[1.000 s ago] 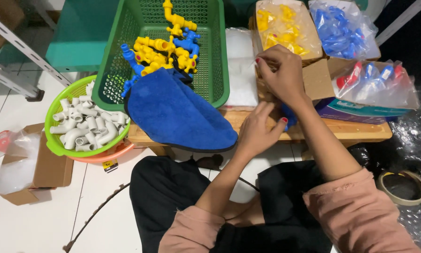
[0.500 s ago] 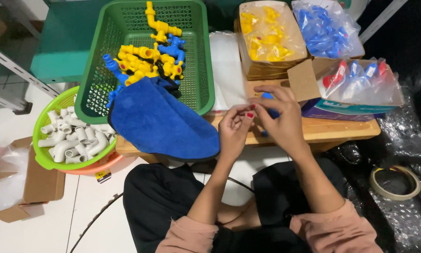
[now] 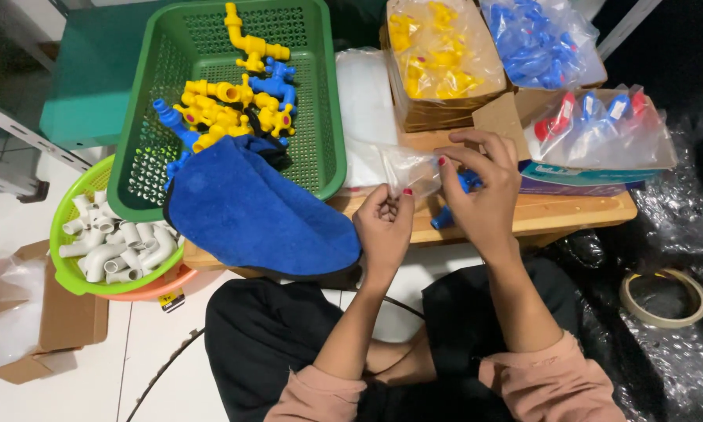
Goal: The person wipes down plastic faucets with a blue cloth and places them into plastic bags.
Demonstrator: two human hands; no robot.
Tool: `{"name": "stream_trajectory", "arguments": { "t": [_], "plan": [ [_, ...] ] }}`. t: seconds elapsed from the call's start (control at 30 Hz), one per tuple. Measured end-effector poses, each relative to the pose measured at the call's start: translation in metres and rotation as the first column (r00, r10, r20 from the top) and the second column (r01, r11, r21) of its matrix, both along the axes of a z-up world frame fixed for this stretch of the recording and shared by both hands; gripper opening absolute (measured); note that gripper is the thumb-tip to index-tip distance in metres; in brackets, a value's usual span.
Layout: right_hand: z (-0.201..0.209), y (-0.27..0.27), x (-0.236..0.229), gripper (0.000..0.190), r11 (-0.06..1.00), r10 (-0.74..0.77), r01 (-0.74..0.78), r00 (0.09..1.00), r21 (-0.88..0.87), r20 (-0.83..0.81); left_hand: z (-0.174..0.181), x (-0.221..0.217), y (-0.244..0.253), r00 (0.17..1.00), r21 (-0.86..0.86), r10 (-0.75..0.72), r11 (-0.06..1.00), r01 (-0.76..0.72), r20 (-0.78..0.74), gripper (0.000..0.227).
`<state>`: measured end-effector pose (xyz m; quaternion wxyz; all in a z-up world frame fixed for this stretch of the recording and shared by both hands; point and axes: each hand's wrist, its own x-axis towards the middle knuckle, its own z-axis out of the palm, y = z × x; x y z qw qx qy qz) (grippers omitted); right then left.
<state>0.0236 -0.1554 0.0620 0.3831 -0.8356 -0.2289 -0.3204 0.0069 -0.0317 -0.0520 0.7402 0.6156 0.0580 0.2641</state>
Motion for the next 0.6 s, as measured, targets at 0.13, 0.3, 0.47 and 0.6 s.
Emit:
{"name": "stream_trajectory", "arguments": {
  "t": [0.13, 0.3, 0.47, 0.6],
  "plan": [
    [-0.002, 0.000, 0.003, 0.011, 1.000, -0.024, 0.026, 0.993, -0.013, 0.116, 0.024, -0.005, -0.002, 0.995, 0.030, 0.096, 0.995, -0.096, -0.023, 0.020],
    [-0.017, 0.007, 0.005, 0.006, 0.999, -0.048, 0.046, 0.979, 0.016, 0.198, 0.063, -0.024, -0.002, 0.991, 0.054, 0.130, 0.990, -0.130, 0.007, 0.038],
    [-0.028, 0.020, 0.003, 0.009, 1.000, -0.018, 0.017, 0.985, 0.008, 0.171, 0.051, -0.016, -0.007, 0.981, 0.184, 0.182, 0.964, -0.193, 0.074, 0.076],
    [-0.027, 0.026, -0.007, 0.009, 0.995, 0.077, -0.065, 0.982, -0.076, 0.170, 0.060, -0.021, 0.003, 0.992, 0.126, 0.117, 0.984, -0.123, 0.054, 0.090]
  ]
}}
